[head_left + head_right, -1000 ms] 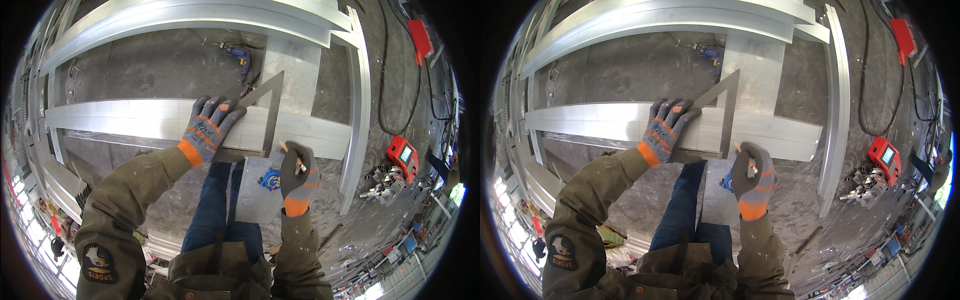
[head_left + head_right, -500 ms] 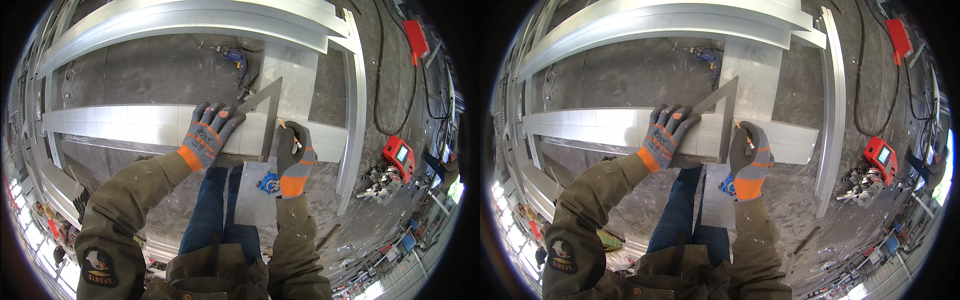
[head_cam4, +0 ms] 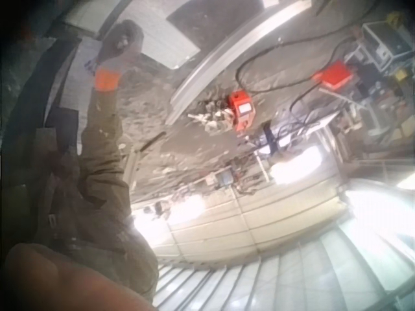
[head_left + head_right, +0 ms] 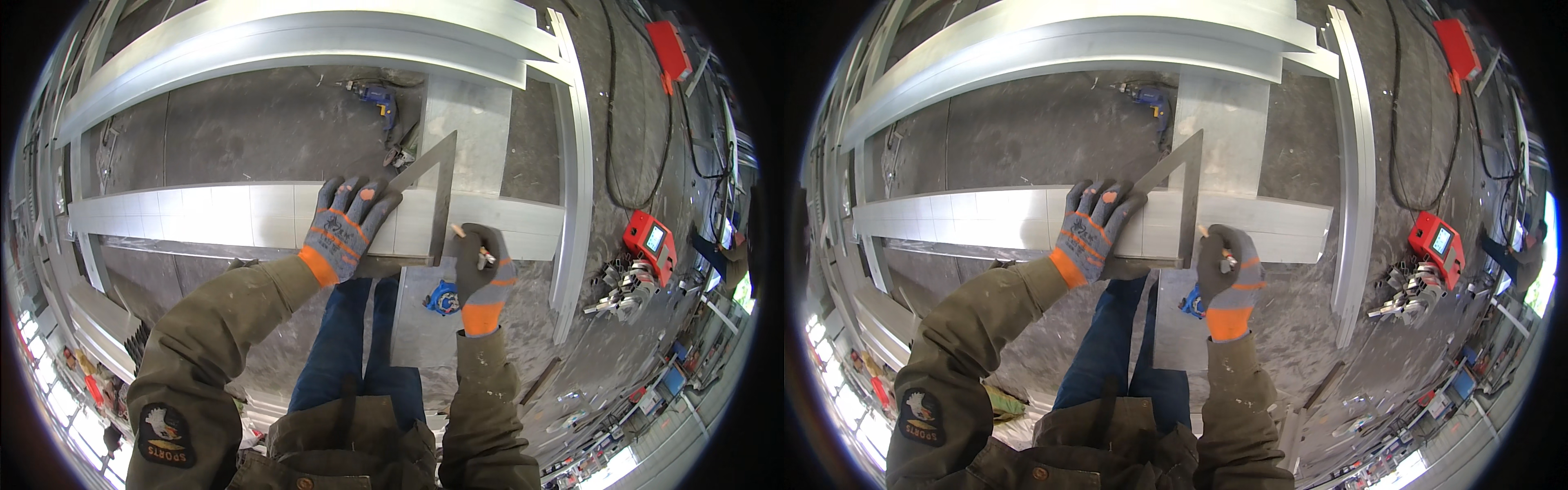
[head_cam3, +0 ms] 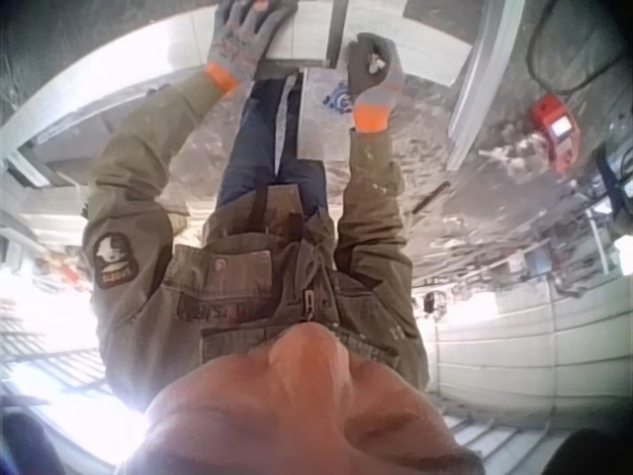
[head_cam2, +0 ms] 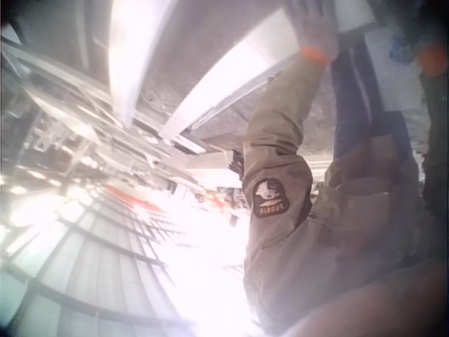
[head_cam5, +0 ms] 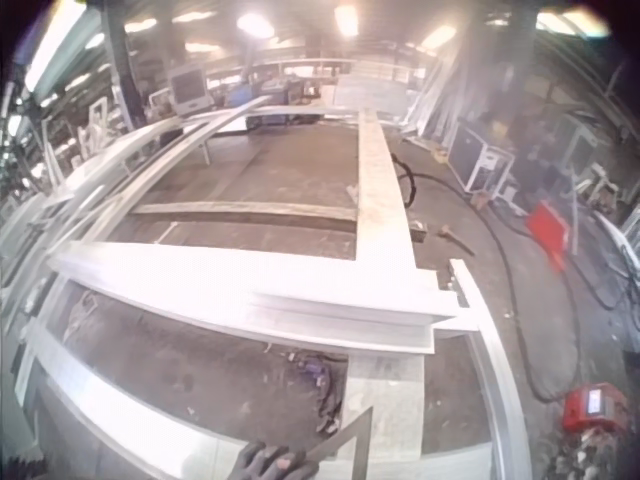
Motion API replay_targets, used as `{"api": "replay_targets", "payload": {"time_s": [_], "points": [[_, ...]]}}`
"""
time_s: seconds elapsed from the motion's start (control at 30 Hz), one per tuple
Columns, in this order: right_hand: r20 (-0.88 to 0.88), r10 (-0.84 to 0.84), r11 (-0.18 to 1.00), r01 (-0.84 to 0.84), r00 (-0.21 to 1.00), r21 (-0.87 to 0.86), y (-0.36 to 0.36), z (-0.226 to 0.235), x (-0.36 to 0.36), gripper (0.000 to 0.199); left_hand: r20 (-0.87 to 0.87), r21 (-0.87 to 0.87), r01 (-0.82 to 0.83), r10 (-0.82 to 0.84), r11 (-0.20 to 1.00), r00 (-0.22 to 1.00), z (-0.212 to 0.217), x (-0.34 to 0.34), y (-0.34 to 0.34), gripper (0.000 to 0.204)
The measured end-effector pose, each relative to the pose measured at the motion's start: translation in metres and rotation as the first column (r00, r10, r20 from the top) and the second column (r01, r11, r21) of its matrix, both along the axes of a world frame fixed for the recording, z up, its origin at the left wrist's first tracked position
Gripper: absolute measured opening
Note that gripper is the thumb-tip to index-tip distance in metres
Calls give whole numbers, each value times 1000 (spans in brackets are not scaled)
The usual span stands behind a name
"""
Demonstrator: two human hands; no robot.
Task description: The person uses a try square and pencil to mark straight lines on a metal sheet, then uses a tape measure to mark additional points. They handle several cut metal pieces, aligning and stacking them on a workbench.
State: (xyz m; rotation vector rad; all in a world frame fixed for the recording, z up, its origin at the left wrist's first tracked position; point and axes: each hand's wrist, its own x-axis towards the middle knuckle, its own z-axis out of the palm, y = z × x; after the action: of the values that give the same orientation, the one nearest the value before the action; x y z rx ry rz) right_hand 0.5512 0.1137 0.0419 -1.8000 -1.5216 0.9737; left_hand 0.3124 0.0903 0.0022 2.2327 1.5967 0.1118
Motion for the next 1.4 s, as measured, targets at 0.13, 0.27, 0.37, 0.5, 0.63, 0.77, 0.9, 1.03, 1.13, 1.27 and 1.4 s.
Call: {"api": "replay_targets", "payload": {"time_s": [0.13, 0.27, 0.37, 0.5, 0.63, 0.77, 0.9, 1.03, 1.13, 1.27, 1.4], "points": [[-253, -253, 959, 276, 934, 59, 6, 2, 18, 18, 28, 51, 11, -12, 999, 1000, 1, -1, 1, 93], [-263, -261, 962, 273, 929, 11, -4, 4, 41, 24, 83, 70, -9, 4, 997, 997, 2, 2, 1, 96], [-244, -227, 972, 233, 943, -3, -16, -2, 50, 23, 92, 86, 2, -10, 996, 996, 2, 7, 4, 99], [-291, -245, 967, 254, 925, -8, -24, -11, 62, 23, 114, 55, 8, -15, 998, 993, -2, 35, 11, 104], [-147, -224, 974, 218, 963, -53, -29, -8, 72, 25, 105, 62, -15, 9, 998, 994, -4, 56, 15, 105], [-206, -182, 983, 175, 962, -51, -24, -8, 78, 26, 112, 115, -39, 26, 993, 993, -2, 58, 16, 104], [-219, -167, 986, 158, 961, -59, -18, -11, 81, 23, 90, 99, -36, 27, 994, 996, 0, 58, 17, 106], [-226, -123, 991, 107, 966, -83, -20, -14, 84, 26, 87, 82, -45, 38, 996, 995, 1, 59, 17, 106], [-167, -82, 996, 77, 983, -38, -21, -17, 84, 24, 73, 87, -43, 37, 995, 997, 0, 59, 17, 107], [-139, -52, 998, 54, 989, 12, -22, -20, 84, 23, 47, 94, -38, 34, 995, 998, -3, 60, 16, 107], [-116, -33, 998, 39, 993, 47, -23, -20, 84, 23, 54, 112, -39, 33, 993, 998, -4, 59, 15, 107]]}}
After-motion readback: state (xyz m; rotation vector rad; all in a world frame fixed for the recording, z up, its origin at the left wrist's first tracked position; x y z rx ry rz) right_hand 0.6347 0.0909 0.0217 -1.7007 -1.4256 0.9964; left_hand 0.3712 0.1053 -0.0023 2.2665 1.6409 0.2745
